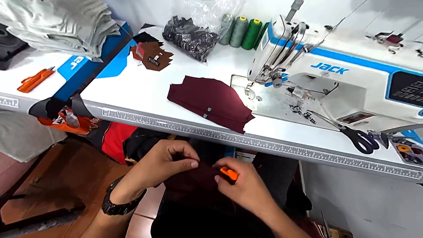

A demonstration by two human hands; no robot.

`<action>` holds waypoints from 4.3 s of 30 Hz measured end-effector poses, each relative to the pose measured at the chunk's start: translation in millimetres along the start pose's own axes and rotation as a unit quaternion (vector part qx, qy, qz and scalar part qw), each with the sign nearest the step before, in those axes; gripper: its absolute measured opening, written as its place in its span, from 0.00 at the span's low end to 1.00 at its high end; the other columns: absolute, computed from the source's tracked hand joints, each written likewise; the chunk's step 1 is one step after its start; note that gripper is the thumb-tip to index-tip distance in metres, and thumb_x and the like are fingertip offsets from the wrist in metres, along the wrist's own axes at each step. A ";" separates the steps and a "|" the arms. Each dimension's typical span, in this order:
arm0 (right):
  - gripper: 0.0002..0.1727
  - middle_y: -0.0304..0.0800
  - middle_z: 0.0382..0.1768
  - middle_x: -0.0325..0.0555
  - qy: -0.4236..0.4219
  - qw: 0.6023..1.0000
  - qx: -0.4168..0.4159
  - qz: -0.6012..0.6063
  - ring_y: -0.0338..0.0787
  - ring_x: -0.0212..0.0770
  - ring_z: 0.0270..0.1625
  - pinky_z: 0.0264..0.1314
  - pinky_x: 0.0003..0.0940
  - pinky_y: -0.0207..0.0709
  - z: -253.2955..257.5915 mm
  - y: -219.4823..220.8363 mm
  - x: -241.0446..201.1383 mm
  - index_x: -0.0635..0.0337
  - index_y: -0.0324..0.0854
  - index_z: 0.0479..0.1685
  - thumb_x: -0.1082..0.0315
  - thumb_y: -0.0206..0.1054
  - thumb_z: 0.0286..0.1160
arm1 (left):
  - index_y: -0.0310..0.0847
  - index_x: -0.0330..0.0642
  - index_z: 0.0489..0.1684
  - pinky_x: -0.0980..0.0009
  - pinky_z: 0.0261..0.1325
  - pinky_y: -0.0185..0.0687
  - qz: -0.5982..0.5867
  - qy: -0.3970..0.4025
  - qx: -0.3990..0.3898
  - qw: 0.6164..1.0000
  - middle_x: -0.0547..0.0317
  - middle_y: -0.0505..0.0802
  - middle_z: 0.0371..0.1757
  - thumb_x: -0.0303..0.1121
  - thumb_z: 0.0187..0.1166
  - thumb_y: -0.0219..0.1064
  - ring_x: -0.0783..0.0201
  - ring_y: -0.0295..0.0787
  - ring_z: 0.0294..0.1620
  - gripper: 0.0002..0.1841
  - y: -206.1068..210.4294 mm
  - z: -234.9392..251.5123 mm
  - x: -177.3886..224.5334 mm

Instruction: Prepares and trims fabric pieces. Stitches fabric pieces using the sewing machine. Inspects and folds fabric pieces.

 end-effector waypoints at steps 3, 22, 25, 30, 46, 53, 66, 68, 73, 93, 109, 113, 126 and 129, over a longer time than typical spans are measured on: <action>0.11 0.92 0.34 0.34 0.005 0.999 -0.031 -0.025 0.87 0.28 0.34 0.37 0.32 0.81 14.4 16.5 -10.8 0.52 0.93 0.43 0.63 0.67 0.69 | 0.93 0.54 0.37 0.79 0.42 0.89 0.149 0.083 0.026 0.985 0.76 0.94 0.37 0.41 0.76 0.72 0.78 0.90 0.38 0.05 -45.1 -0.9 22.3; 0.18 0.82 0.72 0.62 -0.025 0.884 0.241 -0.399 0.78 0.66 0.76 0.75 0.70 0.69 60.7 -126.3 61.4 0.63 0.86 0.63 0.62 0.63 0.82 | 0.92 0.40 0.53 0.43 0.82 0.69 0.424 0.177 -0.020 0.888 0.47 0.89 0.68 0.39 0.77 0.71 0.46 0.79 0.77 0.15 -138.1 151.8 -42.1; 0.25 0.80 0.76 0.50 -0.145 0.929 0.096 -0.327 0.75 0.54 0.82 0.82 0.60 0.69 92.5 -71.1 41.0 0.54 0.88 0.60 0.45 0.73 0.72 | 0.88 0.42 0.56 0.46 0.83 0.69 0.417 0.186 -0.091 0.885 0.49 0.86 0.74 0.40 0.80 0.67 0.48 0.78 0.80 0.15 -81.9 129.5 -57.2; 0.17 0.88 0.68 0.44 -0.248 0.876 0.069 -0.407 0.85 0.47 0.72 0.72 0.49 0.78 89.0 -45.7 40.7 0.53 0.89 0.50 0.51 0.62 0.84 | 0.85 0.34 0.50 0.51 0.62 0.88 0.533 0.269 -0.061 0.800 0.46 0.94 0.57 0.20 0.84 0.55 0.46 0.92 0.62 0.11 -64.4 117.4 -57.6; 0.18 0.95 0.46 0.43 -0.165 0.954 0.000 -0.251 0.93 0.37 0.51 0.59 0.41 0.84 147.4 -106.1 13.6 0.59 0.93 0.36 0.61 0.60 0.87 | 0.91 0.38 0.52 0.59 0.64 0.86 0.356 0.243 -0.134 0.892 0.54 0.96 0.50 0.25 0.82 0.63 0.62 0.93 0.53 0.10 -104.9 192.3 16.1; 0.08 0.96 0.47 0.39 -0.157 0.966 0.152 -0.139 0.93 0.27 0.50 0.55 0.28 0.86 113.1 -147.6 -14.8 0.56 0.94 0.36 0.64 0.72 0.77 | 0.90 0.41 0.37 0.59 0.50 0.87 0.404 0.245 -0.171 0.865 0.57 0.93 0.37 0.32 0.68 0.79 0.62 0.91 0.42 0.07 -115.5 182.3 49.7; 0.06 0.95 0.46 0.37 -0.205 0.949 0.208 -0.118 0.93 0.26 0.48 0.51 0.22 0.87 78.7 -171.9 -66.6 0.56 0.91 0.40 0.64 0.75 0.74 | 0.90 0.40 0.36 0.73 0.51 0.87 0.328 0.247 -0.130 0.902 0.60 0.93 0.41 0.32 0.76 0.69 0.72 0.89 0.45 0.07 -89.2 125.6 28.4; 0.05 0.95 0.49 0.38 -0.209 0.948 0.213 -0.111 0.92 0.28 0.52 0.56 0.24 0.87 75.7 -176.3 -65.9 0.57 0.92 0.39 0.65 0.76 0.73 | 0.89 0.41 0.36 0.77 0.47 0.88 0.267 0.230 -0.091 0.931 0.65 0.93 0.39 0.34 0.76 0.68 0.77 0.90 0.41 0.06 -96.2 118.9 32.4; 0.04 0.95 0.47 0.35 -0.173 0.958 0.228 -0.027 0.93 0.26 0.45 0.47 0.22 0.89 64.9 -169.8 -46.0 0.54 0.92 0.36 0.66 0.78 0.68 | 0.86 0.46 0.30 0.84 0.35 0.83 0.134 0.209 0.002 0.969 0.70 0.93 0.35 0.31 0.71 0.76 0.81 0.87 0.31 0.05 -110.2 106.4 42.3; 0.09 0.94 0.53 0.46 -0.202 0.892 0.213 -0.345 0.91 0.47 0.60 0.61 0.50 0.85 69.9 -79.2 19.0 0.55 0.93 0.47 0.68 0.67 0.80 | 0.93 0.38 0.39 0.39 0.69 0.78 0.444 0.267 -0.025 0.855 0.49 0.96 0.52 0.26 0.77 0.67 0.45 0.90 0.62 0.07 -115.6 157.0 -48.4; 0.11 0.93 0.60 0.43 -0.161 0.896 0.181 -0.372 0.89 0.50 0.66 0.65 0.53 0.81 100.3 -80.3 46.5 0.53 0.94 0.51 0.68 0.65 0.83 | 0.93 0.35 0.42 0.41 0.63 0.84 0.543 0.116 0.000 0.832 0.46 0.96 0.53 0.27 0.81 0.67 0.44 0.93 0.58 0.07 -99.7 112.3 -57.3; 0.10 0.93 0.56 0.47 -0.135 0.909 0.233 -0.317 0.90 0.48 0.62 0.65 0.52 0.83 76.7 -90.9 47.0 0.56 0.92 0.52 0.67 0.67 0.82 | 0.92 0.35 0.40 0.39 0.65 0.82 0.562 0.084 0.024 0.822 0.44 0.96 0.51 0.28 0.80 0.70 0.42 0.92 0.58 0.06 -122.8 111.8 -55.3; 0.19 0.85 0.70 0.52 -0.129 0.923 0.185 -0.312 0.83 0.55 0.73 0.73 0.59 0.77 105.9 -47.6 37.0 0.58 0.87 0.66 0.61 0.67 0.82 | 0.85 0.40 0.71 0.34 0.83 0.64 0.479 -0.066 0.179 0.857 0.39 0.83 0.78 0.48 0.86 0.63 0.37 0.73 0.83 0.25 -176.0 24.7 -88.4; 0.31 0.73 0.83 0.53 -0.095 0.912 0.118 -0.382 0.72 0.62 0.84 0.77 0.66 0.68 150.3 -22.4 32.0 0.56 0.77 0.80 0.46 0.62 0.85 | 0.85 0.40 0.72 0.35 0.86 0.57 0.446 -0.066 0.146 0.880 0.41 0.80 0.81 0.44 0.85 0.66 0.38 0.68 0.86 0.23 -207.9 31.6 -97.4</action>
Point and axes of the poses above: each hand's wrist, its own z-axis towards the middle knuckle, its own y-axis out of the palm, x = y × z, the point moved 4 cm from there along z, towards the middle knuckle
